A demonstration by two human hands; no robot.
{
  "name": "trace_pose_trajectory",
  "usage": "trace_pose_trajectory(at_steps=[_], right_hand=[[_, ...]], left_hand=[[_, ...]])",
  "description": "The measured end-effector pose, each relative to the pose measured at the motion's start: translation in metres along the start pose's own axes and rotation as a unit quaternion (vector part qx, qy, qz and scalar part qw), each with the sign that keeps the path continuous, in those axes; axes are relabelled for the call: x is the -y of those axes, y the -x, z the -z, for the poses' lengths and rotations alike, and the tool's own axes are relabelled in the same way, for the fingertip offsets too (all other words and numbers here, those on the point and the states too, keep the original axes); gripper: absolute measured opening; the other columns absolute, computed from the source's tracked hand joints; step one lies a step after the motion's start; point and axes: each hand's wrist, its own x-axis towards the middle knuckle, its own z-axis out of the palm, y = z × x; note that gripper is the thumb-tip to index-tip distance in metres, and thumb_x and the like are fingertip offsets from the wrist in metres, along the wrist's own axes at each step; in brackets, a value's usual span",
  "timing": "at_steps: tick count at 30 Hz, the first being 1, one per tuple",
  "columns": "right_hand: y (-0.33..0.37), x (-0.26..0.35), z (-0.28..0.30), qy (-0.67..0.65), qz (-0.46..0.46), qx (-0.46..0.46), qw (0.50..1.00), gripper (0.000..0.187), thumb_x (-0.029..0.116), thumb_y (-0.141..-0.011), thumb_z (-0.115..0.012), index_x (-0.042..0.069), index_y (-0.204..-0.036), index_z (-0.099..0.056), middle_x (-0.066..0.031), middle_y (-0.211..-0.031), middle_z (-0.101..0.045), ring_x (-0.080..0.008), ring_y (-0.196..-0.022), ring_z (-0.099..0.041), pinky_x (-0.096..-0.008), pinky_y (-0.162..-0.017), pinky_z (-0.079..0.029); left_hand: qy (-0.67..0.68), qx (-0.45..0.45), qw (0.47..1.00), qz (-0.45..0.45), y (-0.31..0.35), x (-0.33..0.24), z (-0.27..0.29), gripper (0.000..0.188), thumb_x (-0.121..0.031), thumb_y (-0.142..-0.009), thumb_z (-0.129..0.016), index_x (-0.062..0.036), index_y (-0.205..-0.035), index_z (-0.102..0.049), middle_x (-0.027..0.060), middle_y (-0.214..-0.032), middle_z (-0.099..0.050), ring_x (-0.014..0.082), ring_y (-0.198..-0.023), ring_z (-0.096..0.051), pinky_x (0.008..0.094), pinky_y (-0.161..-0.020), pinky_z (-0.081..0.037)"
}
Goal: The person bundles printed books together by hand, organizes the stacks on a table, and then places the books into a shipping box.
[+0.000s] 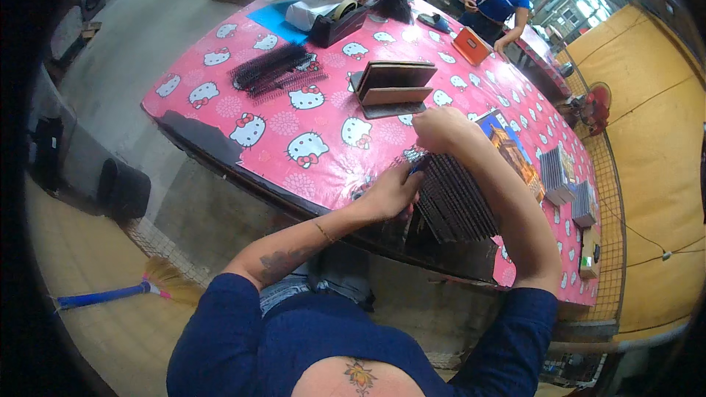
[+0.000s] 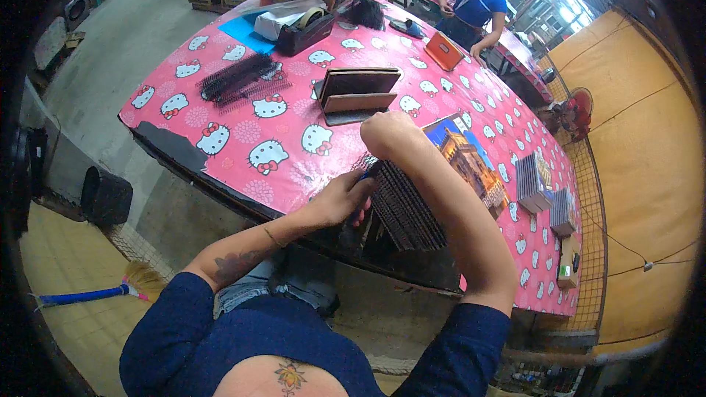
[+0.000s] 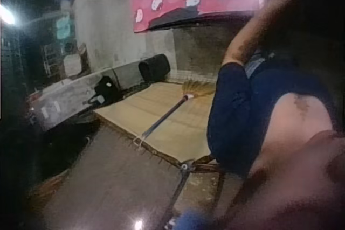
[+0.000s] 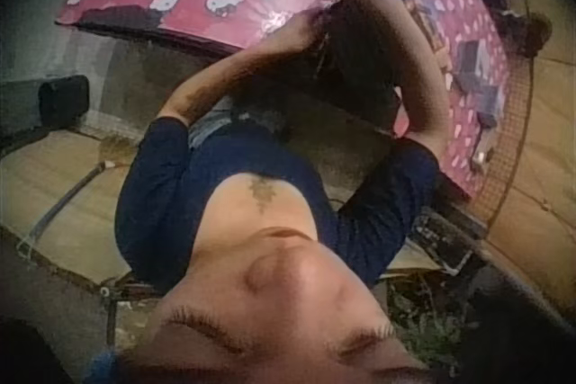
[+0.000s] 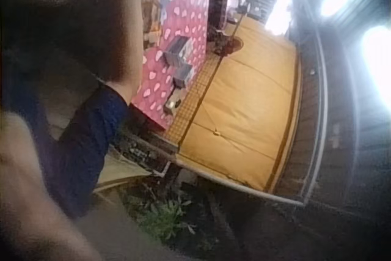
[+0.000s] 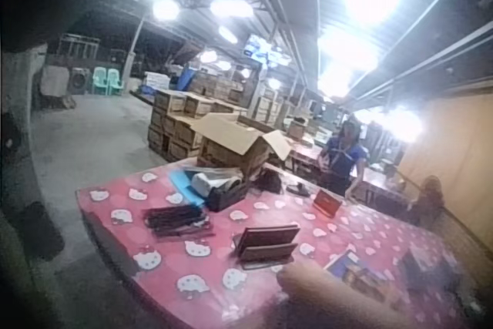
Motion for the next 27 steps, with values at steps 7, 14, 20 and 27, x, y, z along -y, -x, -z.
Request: trace_pose_trajectory(at_steps=[7,14,20,27], right_hand=[[0.002,0.019,0.009,-0.001,0.001,0.000,1.000,0.026,0.015,-0.077,-0.059,-0.002,-0.092,-0.070,-0.0193,-0.094,-0.069,-0.0338,-0.090,-0.068,-0.0434,-0.078,-0.054],[-0.001,0.009,-0.004,0.020,-0.002,-0.005,1.000,0.027,0.019,-0.077,-0.060,-0.001,-0.092,-0.070,-0.0191,-0.094,-0.069,-0.0330,-0.090,-0.068,-0.0440,-0.078,-0.054],[0.003,0.025,0.008,0.015,-0.007,0.000,1.000,0.022,0.013,-0.080,-0.055,0.004,-0.092,-0.072,-0.0183,-0.098,-0.070,-0.0320,-0.092,-0.069,-0.0420,-0.078,-0.055],[-0.007,0.014,-0.016,0.019,-0.009,-0.019,1.000,0.024,0.015,-0.075,-0.060,0.000,-0.091,-0.071,-0.0199,-0.092,-0.069,-0.0327,-0.089,-0.068,-0.0439,-0.076,-0.054]], left_hand=[[-0.019,-0.018,1.000,-0.013,0.003,0.010,0.008,0.033,-0.028,-0.102,-0.042,0.0021,-0.109,-0.053,0.0080,-0.083,-0.063,0.0140,-0.067,-0.064,0.0274,-0.052,-0.049],[0.024,-0.003,1.000,-0.011,0.002,0.006,-0.001,0.032,-0.027,-0.102,-0.042,0.0029,-0.111,-0.051,0.0091,-0.083,-0.062,0.0149,-0.068,-0.065,0.0275,-0.052,-0.050],[0.007,-0.014,1.000,0.001,0.005,0.022,0.001,0.032,-0.027,-0.102,-0.041,0.0028,-0.109,-0.051,0.0095,-0.083,-0.062,0.0162,-0.071,-0.066,0.0286,-0.053,-0.050],[0.018,-0.027,0.999,-0.009,-0.003,0.017,0.000,0.034,-0.028,-0.102,-0.042,0.0037,-0.109,-0.051,0.0089,-0.079,-0.060,0.0166,-0.066,-0.065,0.0295,-0.052,-0.050]])
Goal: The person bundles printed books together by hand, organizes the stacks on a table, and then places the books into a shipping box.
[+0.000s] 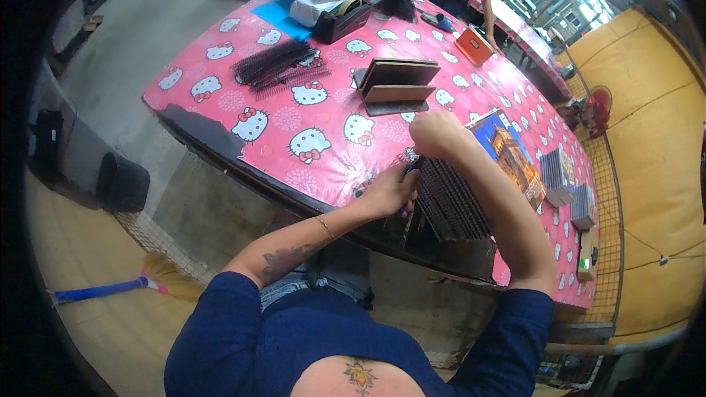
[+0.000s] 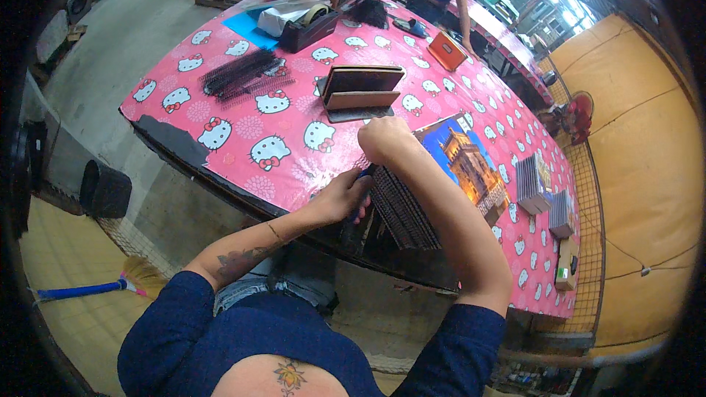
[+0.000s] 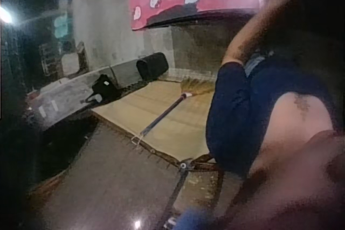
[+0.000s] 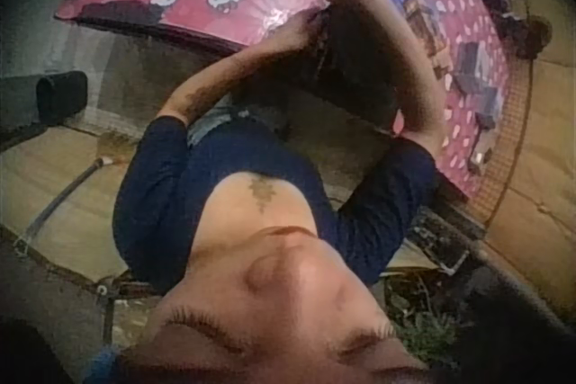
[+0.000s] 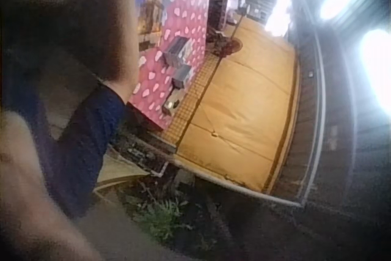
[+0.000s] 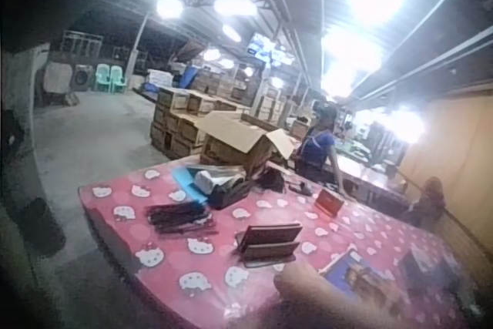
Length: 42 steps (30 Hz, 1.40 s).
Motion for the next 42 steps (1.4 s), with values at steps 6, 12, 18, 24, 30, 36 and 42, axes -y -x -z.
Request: trace_pose_trajectory(at_steps=[6,12,18,24,30,36,42], right_hand=[[0.000,0.005,0.001,-0.020,-0.010,-0.032,0.999,0.021,0.012,-0.080,-0.056,0.003,-0.091,-0.072,-0.0183,-0.097,-0.070,-0.0325,-0.090,-0.069,-0.0428,-0.076,-0.055],[-0.004,0.005,-0.007,0.013,0.019,-0.014,1.000,0.023,0.013,-0.077,-0.058,0.001,-0.092,-0.071,-0.0199,-0.092,-0.069,-0.0336,-0.088,-0.068,-0.0437,-0.075,-0.055],[-0.003,0.008,-0.008,-0.016,-0.008,-0.019,1.000,0.023,0.013,-0.083,-0.054,0.004,-0.092,-0.073,-0.0183,-0.097,-0.070,-0.0323,-0.091,-0.069,-0.0443,-0.076,-0.055],[-0.006,0.012,-0.007,-0.009,0.009,-0.030,0.999,0.020,0.013,-0.078,-0.057,0.001,-0.087,-0.071,-0.0196,-0.092,-0.070,-0.0334,-0.087,-0.069,-0.0445,-0.075,-0.055],[-0.009,0.008,-0.018,-0.009,0.006,-0.033,0.999,0.020,0.012,-0.077,-0.059,0.001,-0.089,-0.071,-0.0198,-0.093,-0.070,-0.0338,-0.086,-0.069,-0.0450,-0.074,-0.055],[-0.008,0.011,-0.016,-0.023,-0.008,-0.022,0.999,0.020,0.010,-0.077,-0.059,0.001,-0.089,-0.071,-0.0196,-0.093,-0.070,-0.0341,-0.087,-0.069,-0.0451,-0.074,-0.055],[-0.012,0.015,-0.014,-0.023,0.001,-0.012,1.000,0.020,0.011,-0.077,-0.059,0.000,-0.090,-0.071,-0.0196,-0.093,-0.070,-0.0337,-0.088,-0.069,-0.0448,-0.074,-0.055]], left_hand=[[-0.004,0.019,1.000,0.020,0.006,0.006,0.003,0.034,-0.028,-0.102,-0.043,0.0034,-0.111,-0.051,0.0088,-0.079,-0.060,0.0159,-0.067,-0.065,0.0298,-0.051,-0.050],[-0.022,0.004,1.000,-0.013,-0.006,0.016,0.001,0.034,-0.029,-0.102,-0.043,0.0021,-0.110,-0.052,0.0085,-0.081,-0.061,0.0153,-0.068,-0.065,0.0297,-0.052,-0.050],[-0.011,0.008,1.000,0.016,0.008,0.010,-0.001,0.034,-0.031,-0.102,-0.042,0.0008,-0.107,-0.054,0.0072,-0.082,-0.063,0.0150,-0.069,-0.065,0.0290,-0.054,-0.049],[-0.047,0.003,0.999,0.014,0.001,0.021,0.004,0.033,-0.029,-0.102,-0.043,0.0009,-0.101,-0.056,0.0083,-0.083,-0.065,0.0153,-0.070,-0.065,0.0300,-0.055,-0.049],[-0.020,-0.020,1.000,0.013,-0.002,0.018,-0.002,0.033,-0.029,-0.101,-0.044,0.0009,-0.103,-0.056,0.0086,-0.082,-0.064,0.0153,-0.068,-0.065,0.0303,-0.054,-0.050],[-0.023,-0.016,0.999,0.020,0.003,0.023,-0.004,0.030,-0.027,-0.101,-0.044,0.0011,-0.104,-0.056,0.0089,-0.080,-0.064,0.0144,-0.061,-0.061,0.0294,-0.053,-0.049],[-0.063,-0.011,0.998,-0.009,-0.003,0.029,0.004,0.033,-0.028,-0.101,-0.043,0.0018,-0.101,-0.057,0.0078,-0.077,-0.065,0.0152,-0.057,-0.058,0.0299,-0.052,-0.048]])
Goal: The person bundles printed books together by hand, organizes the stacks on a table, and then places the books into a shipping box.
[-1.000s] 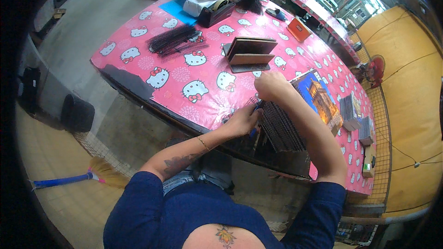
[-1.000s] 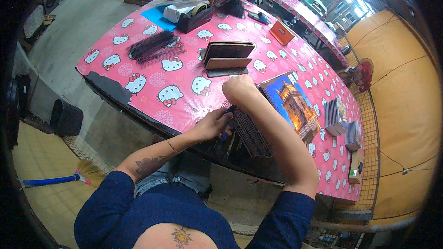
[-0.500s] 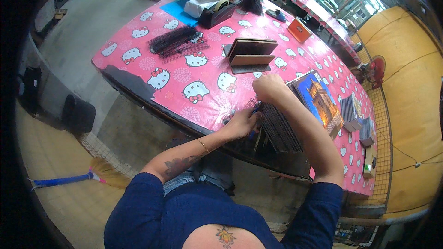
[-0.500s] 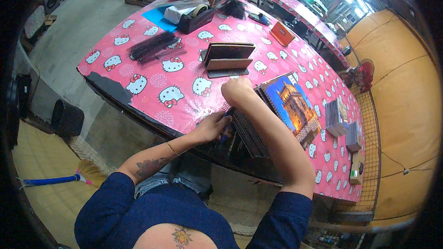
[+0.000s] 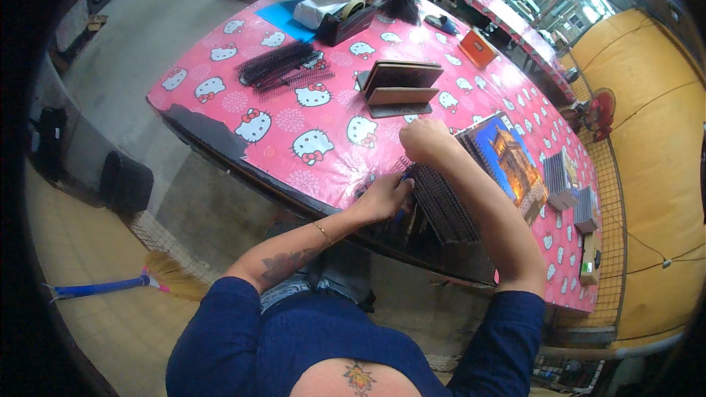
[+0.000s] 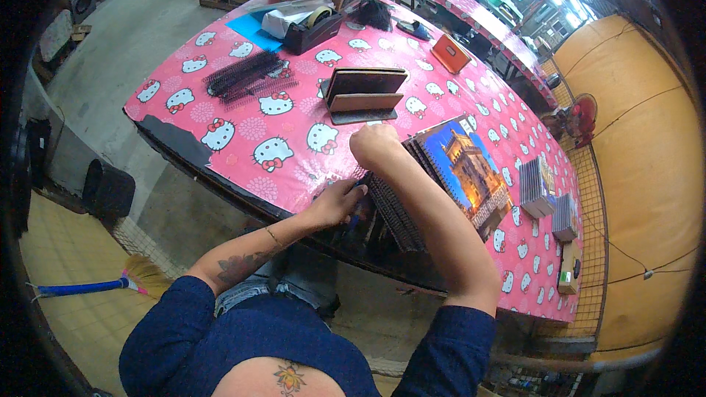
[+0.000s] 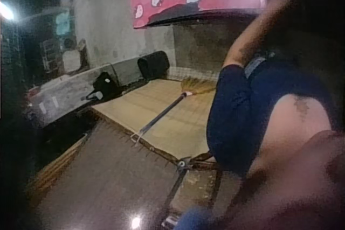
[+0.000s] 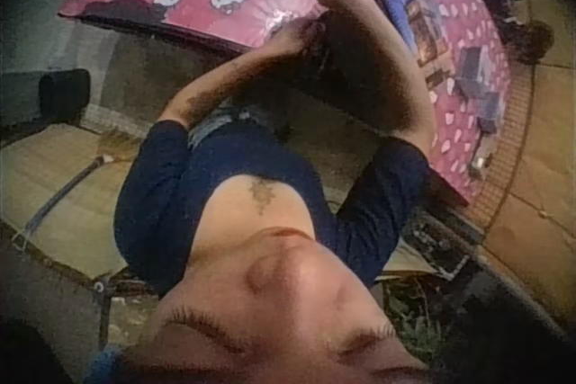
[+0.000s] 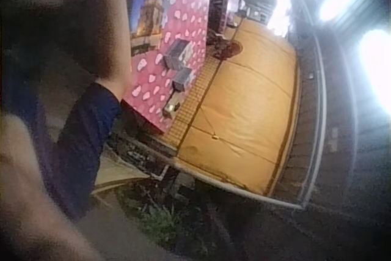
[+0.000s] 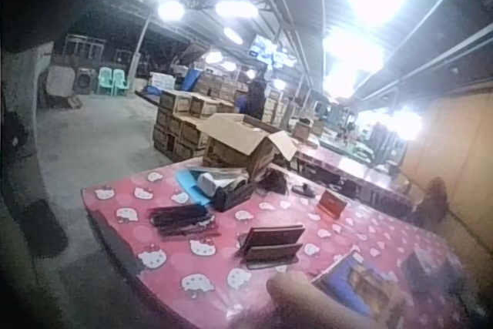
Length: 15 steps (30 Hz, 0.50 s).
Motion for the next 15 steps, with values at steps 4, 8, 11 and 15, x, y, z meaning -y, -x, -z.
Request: trace_pose_trajectory(at_steps=[4,8,11,15], right_hand=[[-0.004,-0.002,-0.009,0.010,-0.008,0.006,1.000,0.020,0.011,-0.077,-0.060,0.002,-0.090,-0.071,-0.0188,-0.094,-0.070,-0.0330,-0.089,-0.069,-0.0444,-0.075,-0.055],[-0.005,-0.004,-0.011,0.012,-0.013,0.015,1.000,0.020,0.011,-0.077,-0.060,0.002,-0.091,-0.071,-0.0181,-0.095,-0.070,-0.0328,-0.090,-0.069,-0.0439,-0.075,-0.055],[-0.004,0.000,-0.007,0.009,-0.017,0.009,1.000,0.021,0.011,-0.076,-0.060,0.002,-0.091,-0.071,-0.0184,-0.095,-0.070,-0.0326,-0.090,-0.068,-0.0439,-0.076,-0.055],[-0.005,-0.004,-0.014,0.002,-0.018,0.006,1.000,0.021,0.011,-0.076,-0.060,0.002,-0.092,-0.071,-0.0187,-0.095,-0.070,-0.0324,-0.091,-0.068,-0.0440,-0.076,-0.055]], left_hand=[[-0.013,-0.011,1.000,0.013,0.000,-0.006,0.001,0.034,-0.029,-0.101,-0.043,0.0015,-0.101,-0.058,0.0074,-0.075,-0.065,0.0157,-0.057,-0.059,0.0307,-0.052,-0.047],[-0.016,-0.008,1.000,0.015,0.002,-0.007,0.001,0.033,-0.027,-0.101,-0.042,0.0019,-0.107,-0.056,0.0077,-0.075,-0.063,0.0163,-0.056,-0.058,0.0321,-0.052,-0.048],[0.052,-0.019,0.998,0.016,0.000,-0.001,-0.002,0.033,-0.027,-0.101,-0.042,0.0025,-0.113,-0.052,0.0080,-0.074,-0.061,0.0168,-0.056,-0.059,0.0326,-0.052,-0.049],[0.046,0.004,0.998,0.041,0.003,-0.006,-0.003,0.035,-0.028,-0.102,-0.042,0.0027,-0.118,-0.049,0.0084,-0.074,-0.060,0.0170,-0.058,-0.061,0.0321,-0.052,-0.050]])
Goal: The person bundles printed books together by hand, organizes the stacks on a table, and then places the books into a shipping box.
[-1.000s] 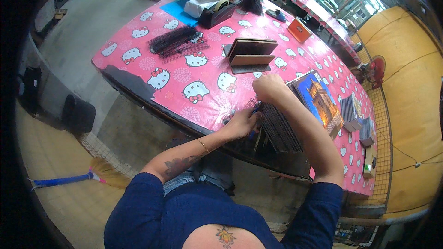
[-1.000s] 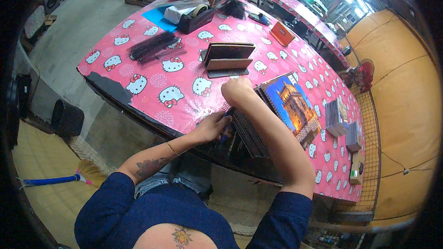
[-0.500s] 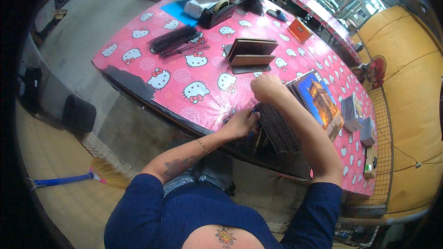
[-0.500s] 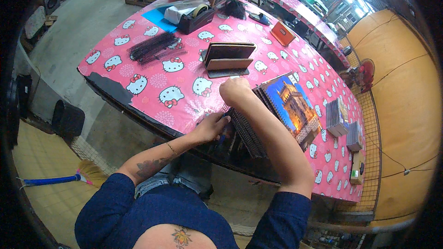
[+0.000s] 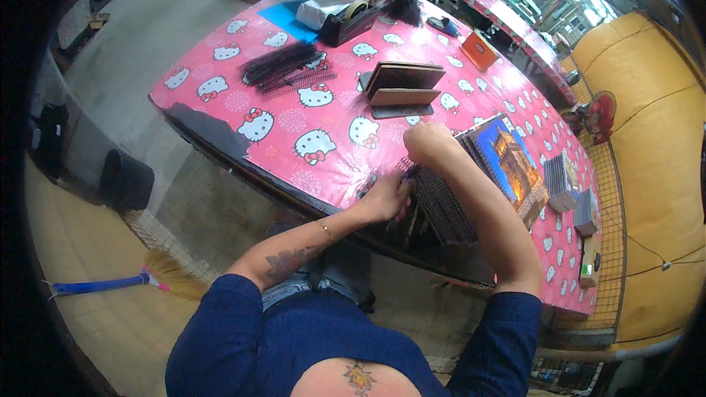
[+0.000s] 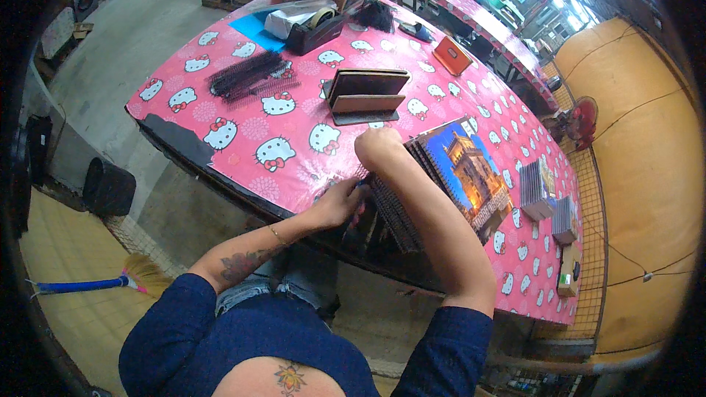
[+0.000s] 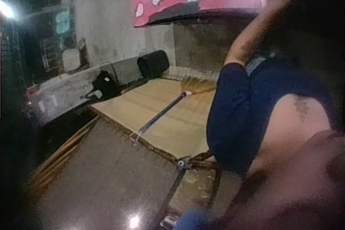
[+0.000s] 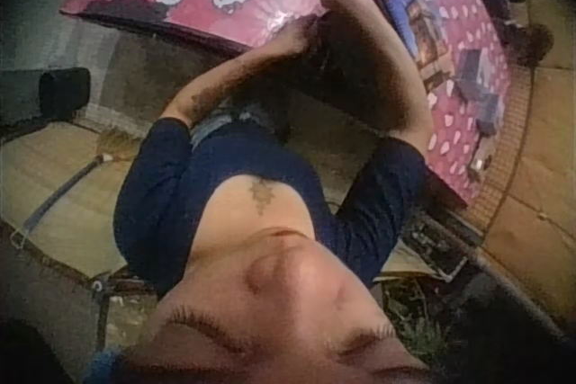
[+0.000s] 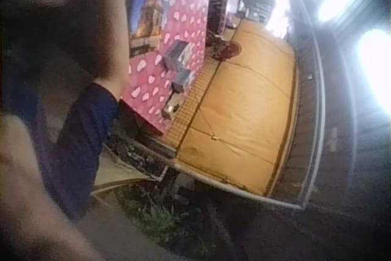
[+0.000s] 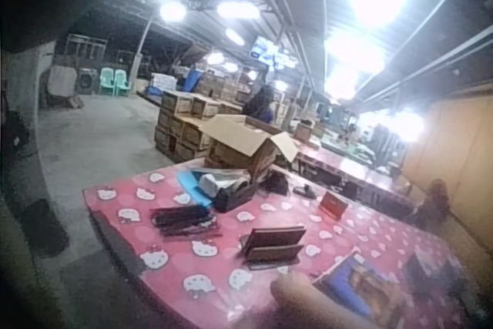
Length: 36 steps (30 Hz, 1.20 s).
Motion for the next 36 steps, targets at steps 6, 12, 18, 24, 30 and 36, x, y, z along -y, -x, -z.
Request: trace_pose_trajectory(at_steps=[6,12,18,24,30,36], right_hand=[[-0.002,0.007,0.003,-0.015,0.008,-0.008,1.000,0.021,0.011,-0.077,-0.060,0.001,-0.092,-0.071,-0.0192,-0.096,-0.070,-0.0329,-0.092,-0.068,-0.0439,-0.077,-0.055],[-0.002,0.007,-0.002,-0.005,-0.001,0.011,1.000,0.022,0.010,-0.077,-0.059,0.001,-0.093,-0.071,-0.0198,-0.098,-0.069,-0.0330,-0.092,-0.068,-0.0442,-0.078,-0.056],[-0.002,0.011,0.001,-0.011,0.007,0.015,1.000,0.022,0.009,-0.079,-0.057,0.002,-0.094,-0.071,-0.0188,-0.100,-0.069,-0.0323,-0.093,-0.068,-0.0435,-0.077,-0.055],[-0.010,0.013,-0.010,-0.010,0.007,0.003,1.000,0.022,0.010,-0.081,-0.056,0.003,-0.096,-0.071,-0.0184,-0.103,-0.069,-0.0320,-0.095,-0.068,-0.0430,-0.078,-0.055],[-0.012,0.009,-0.018,-0.019,0.007,-0.013,1.000,0.021,0.008,-0.078,-0.058,0.003,-0.093,-0.072,-0.0194,-0.099,-0.069,-0.0329,-0.092,-0.068,-0.0430,-0.076,-0.055],[-0.009,0.016,-0.008,-0.025,-0.006,0.017,1.000,0.024,0.009,-0.080,-0.057,0.004,-0.098,-0.072,-0.0186,-0.104,-0.069,-0.0325,-0.097,-0.068,-0.0428,-0.079,-0.055]], left_hand=[[-0.040,0.000,0.999,0.008,0.002,0.023,0.001,0.036,-0.031,-0.101,-0.044,0.0019,-0.113,-0.054,0.0090,-0.076,-0.061,0.0168,-0.056,-0.059,0.0324,-0.052,-0.050],[-0.038,-0.017,0.999,-0.008,-0.004,0.010,0.004,0.037,-0.031,-0.101,-0.045,0.0026,-0.111,-0.054,0.0090,-0.078,-0.062,0.0168,-0.058,-0.059,0.0319,-0.052,-0.048],[-0.020,-0.043,0.998,-0.039,0.000,0.027,-0.001,0.035,-0.028,-0.100,-0.044,0.0048,-0.091,-0.053,0.0117,-0.064,-0.060,0.0232,-0.053,-0.061,0.0387,-0.051,-0.048],[-0.069,-0.009,0.998,-0.003,-0.008,0.026,0.008,0.037,-0.033,-0.101,-0.045,0.0026,-0.104,-0.054,0.0078,-0.075,-0.059,0.0171,-0.061,-0.060,0.0333,-0.053,-0.049],[-0.014,-0.035,0.999,-0.035,-0.012,0.034,-0.001,0.037,-0.031,-0.101,-0.044,0.0035,-0.104,-0.056,0.0094,-0.074,-0.061,0.0183,-0.062,-0.061,0.0341,-0.053,-0.048],[-0.024,-0.007,0.998,0.052,-0.001,0.022,0.004,0.034,-0.027,-0.099,-0.046,0.0028,-0.109,-0.060,0.0111,-0.079,-0.065,0.0200,-0.066,-0.063,0.0355,-0.061,-0.051]])
